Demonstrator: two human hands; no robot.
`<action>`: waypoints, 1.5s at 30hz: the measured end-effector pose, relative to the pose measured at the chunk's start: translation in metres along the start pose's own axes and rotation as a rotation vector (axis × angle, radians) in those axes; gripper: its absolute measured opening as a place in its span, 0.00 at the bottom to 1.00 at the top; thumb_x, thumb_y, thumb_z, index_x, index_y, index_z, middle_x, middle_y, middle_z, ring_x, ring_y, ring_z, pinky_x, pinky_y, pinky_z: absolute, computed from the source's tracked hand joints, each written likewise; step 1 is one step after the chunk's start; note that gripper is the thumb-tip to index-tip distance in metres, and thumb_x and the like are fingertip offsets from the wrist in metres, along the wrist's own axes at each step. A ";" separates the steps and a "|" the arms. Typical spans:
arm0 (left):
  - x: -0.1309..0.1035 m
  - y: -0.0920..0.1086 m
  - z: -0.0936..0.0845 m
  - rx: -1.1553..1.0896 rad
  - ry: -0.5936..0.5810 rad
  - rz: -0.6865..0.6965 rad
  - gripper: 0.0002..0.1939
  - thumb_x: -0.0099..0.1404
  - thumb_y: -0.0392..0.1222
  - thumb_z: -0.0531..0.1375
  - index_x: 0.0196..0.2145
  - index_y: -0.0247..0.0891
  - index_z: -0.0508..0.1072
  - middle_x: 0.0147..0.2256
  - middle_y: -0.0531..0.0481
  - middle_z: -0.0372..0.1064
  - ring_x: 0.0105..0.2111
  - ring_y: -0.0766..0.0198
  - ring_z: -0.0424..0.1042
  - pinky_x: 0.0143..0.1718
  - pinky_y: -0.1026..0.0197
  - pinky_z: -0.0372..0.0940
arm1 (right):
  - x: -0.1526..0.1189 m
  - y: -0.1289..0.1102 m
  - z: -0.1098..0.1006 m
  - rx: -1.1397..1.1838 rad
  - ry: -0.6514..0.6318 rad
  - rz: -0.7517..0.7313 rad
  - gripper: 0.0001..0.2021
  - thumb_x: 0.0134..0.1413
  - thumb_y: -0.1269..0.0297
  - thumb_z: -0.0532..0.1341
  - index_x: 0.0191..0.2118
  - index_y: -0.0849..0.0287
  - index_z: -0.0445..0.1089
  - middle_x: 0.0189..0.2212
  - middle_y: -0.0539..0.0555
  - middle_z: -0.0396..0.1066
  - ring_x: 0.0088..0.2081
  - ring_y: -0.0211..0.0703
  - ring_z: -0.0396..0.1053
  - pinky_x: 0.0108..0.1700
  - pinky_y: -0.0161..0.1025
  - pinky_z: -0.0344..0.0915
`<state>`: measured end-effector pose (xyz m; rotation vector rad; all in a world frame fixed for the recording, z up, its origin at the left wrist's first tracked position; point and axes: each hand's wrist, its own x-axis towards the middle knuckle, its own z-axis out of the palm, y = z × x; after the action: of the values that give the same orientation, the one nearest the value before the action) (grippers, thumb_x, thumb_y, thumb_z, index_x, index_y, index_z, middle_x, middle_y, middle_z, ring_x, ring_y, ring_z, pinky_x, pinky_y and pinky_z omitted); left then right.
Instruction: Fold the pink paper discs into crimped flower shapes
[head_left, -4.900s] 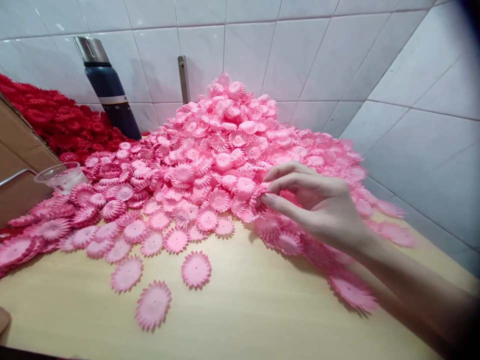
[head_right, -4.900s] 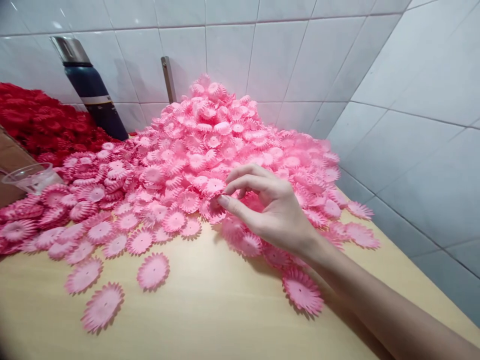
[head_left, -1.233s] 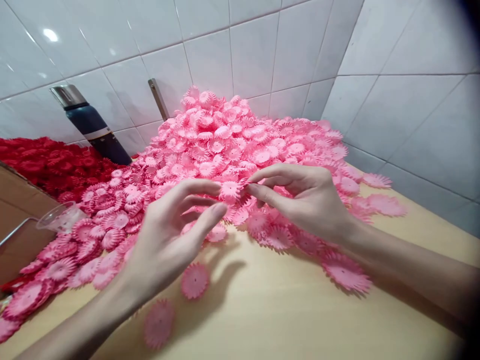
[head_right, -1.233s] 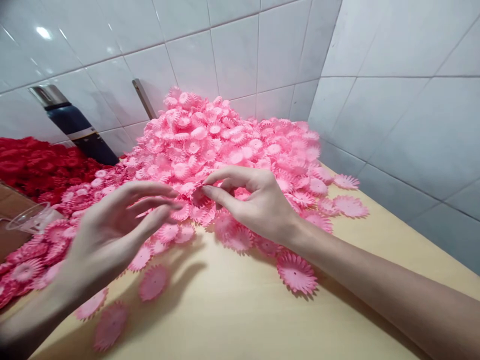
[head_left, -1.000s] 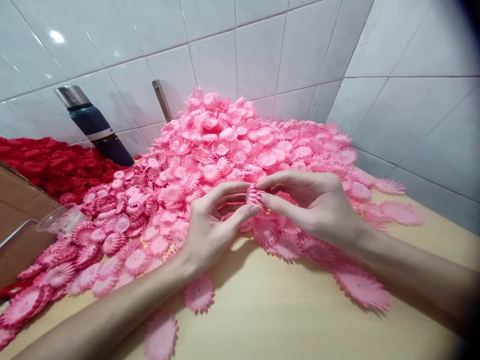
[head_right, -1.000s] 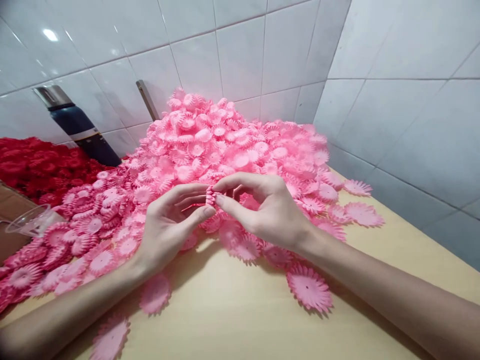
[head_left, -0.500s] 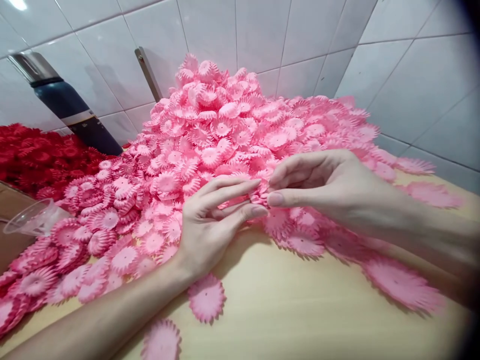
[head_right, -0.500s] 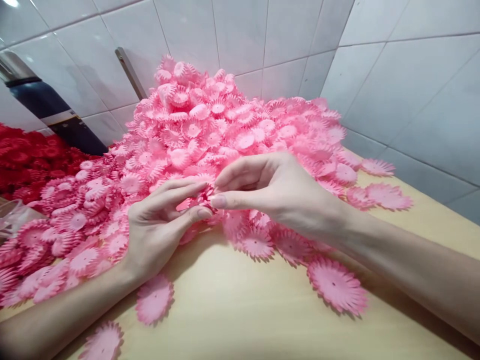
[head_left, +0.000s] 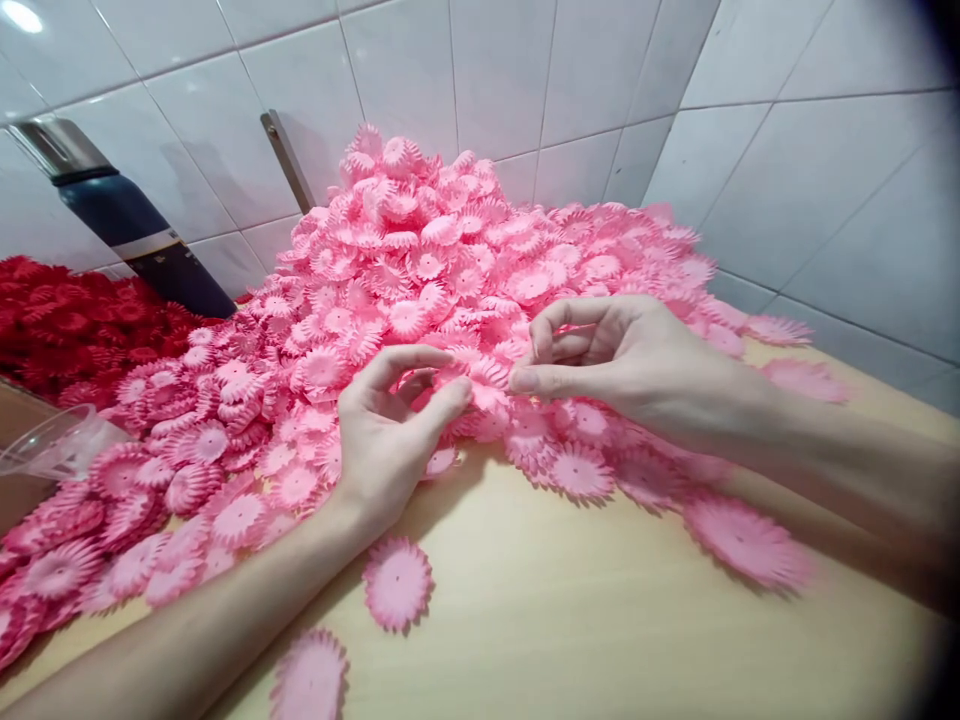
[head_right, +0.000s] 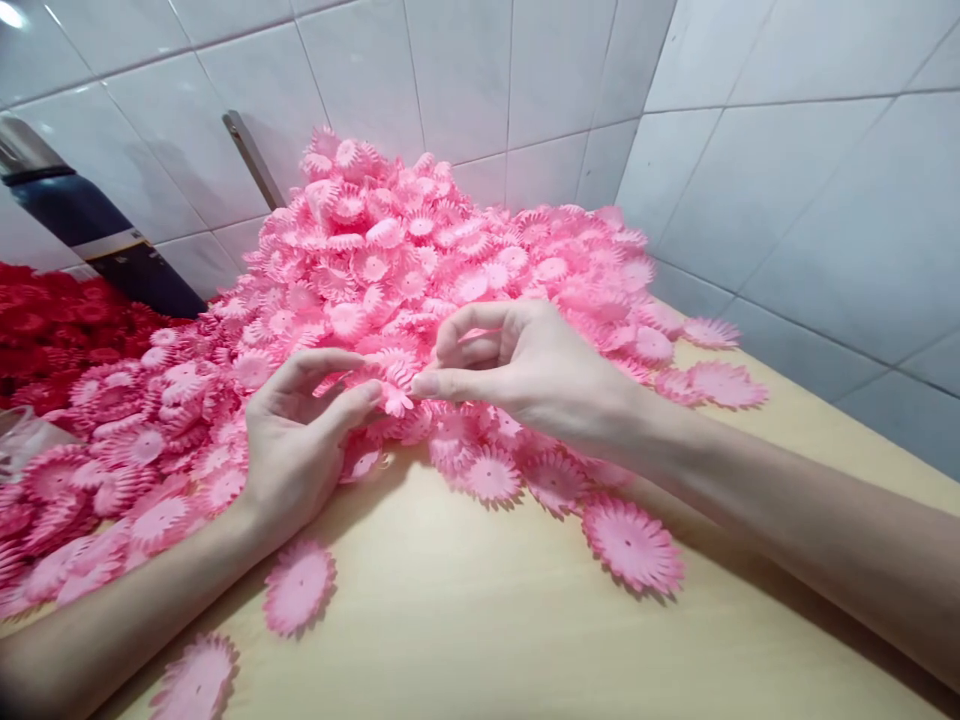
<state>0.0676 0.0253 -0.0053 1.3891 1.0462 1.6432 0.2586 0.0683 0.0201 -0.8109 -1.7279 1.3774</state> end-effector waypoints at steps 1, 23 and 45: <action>0.001 0.000 0.000 -0.015 0.020 0.002 0.10 0.54 0.31 0.67 0.34 0.40 0.74 0.35 0.53 0.72 0.33 0.67 0.73 0.36 0.62 0.71 | 0.000 -0.001 0.001 0.018 -0.009 0.001 0.11 0.43 0.66 0.72 0.28 0.57 0.68 0.24 0.46 0.69 0.26 0.33 0.68 0.27 0.31 0.65; 0.001 0.006 0.000 0.317 -0.147 0.037 0.04 0.55 0.36 0.68 0.25 0.37 0.77 0.39 0.47 0.71 0.43 0.60 0.71 0.47 0.59 0.66 | -0.002 0.001 0.010 -0.065 0.053 -0.113 0.09 0.46 0.69 0.70 0.26 0.57 0.68 0.25 0.49 0.72 0.30 0.39 0.73 0.32 0.35 0.72; 0.003 0.003 0.001 0.302 -0.230 0.017 0.04 0.59 0.35 0.65 0.27 0.37 0.76 0.39 0.46 0.70 0.44 0.59 0.70 0.47 0.59 0.66 | -0.004 0.005 0.011 -0.211 0.017 -0.221 0.05 0.50 0.73 0.64 0.31 0.55 0.71 0.31 0.50 0.73 0.34 0.42 0.73 0.37 0.41 0.73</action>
<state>0.0681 0.0267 -0.0019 1.7403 1.1813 1.3359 0.2510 0.0607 0.0135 -0.7171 -1.9089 1.0515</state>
